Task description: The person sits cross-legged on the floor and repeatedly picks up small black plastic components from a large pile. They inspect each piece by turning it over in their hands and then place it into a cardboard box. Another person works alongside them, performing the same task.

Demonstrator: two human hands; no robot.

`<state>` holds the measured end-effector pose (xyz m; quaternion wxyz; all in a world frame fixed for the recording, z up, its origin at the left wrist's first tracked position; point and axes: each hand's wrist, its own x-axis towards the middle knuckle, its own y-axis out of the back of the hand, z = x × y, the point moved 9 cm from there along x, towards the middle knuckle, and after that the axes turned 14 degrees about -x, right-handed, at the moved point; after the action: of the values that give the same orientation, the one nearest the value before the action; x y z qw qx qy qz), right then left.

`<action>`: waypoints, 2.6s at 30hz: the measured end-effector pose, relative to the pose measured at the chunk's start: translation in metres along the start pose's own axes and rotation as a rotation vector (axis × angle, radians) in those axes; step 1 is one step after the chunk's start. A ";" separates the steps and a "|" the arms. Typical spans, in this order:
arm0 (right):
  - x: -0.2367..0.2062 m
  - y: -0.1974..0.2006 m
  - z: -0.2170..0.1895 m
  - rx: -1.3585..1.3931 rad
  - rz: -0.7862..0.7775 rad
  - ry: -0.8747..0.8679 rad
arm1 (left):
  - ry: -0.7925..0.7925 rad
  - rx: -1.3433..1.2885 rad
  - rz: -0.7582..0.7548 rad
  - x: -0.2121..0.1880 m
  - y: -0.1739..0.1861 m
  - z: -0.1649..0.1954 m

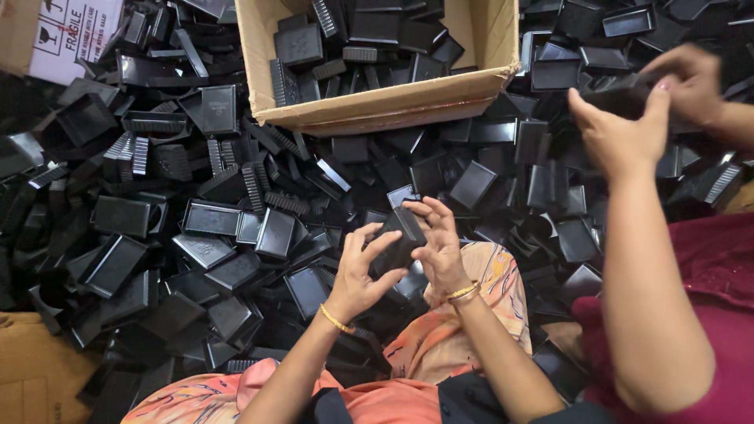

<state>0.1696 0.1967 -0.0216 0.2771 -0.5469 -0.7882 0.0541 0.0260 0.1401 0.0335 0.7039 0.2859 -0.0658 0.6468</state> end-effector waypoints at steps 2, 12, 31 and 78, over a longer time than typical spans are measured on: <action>0.000 0.000 -0.004 -0.008 0.019 0.014 | 0.007 -0.011 -0.024 0.000 -0.001 0.001; 0.002 0.020 0.020 -0.139 0.088 -0.184 | -0.119 -0.032 0.073 0.004 0.020 -0.001; 0.069 0.192 0.083 -2.011 0.255 -0.685 | -0.086 0.532 -0.569 0.080 -0.075 -0.131; 0.021 0.007 -0.014 -0.118 -0.146 -0.074 | -0.041 -0.217 0.118 0.012 0.013 -0.016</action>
<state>0.1772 0.2153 -0.0041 0.2183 -0.5010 -0.8374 0.0076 0.0113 0.1583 0.0302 0.6898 0.2169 -0.1665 0.6703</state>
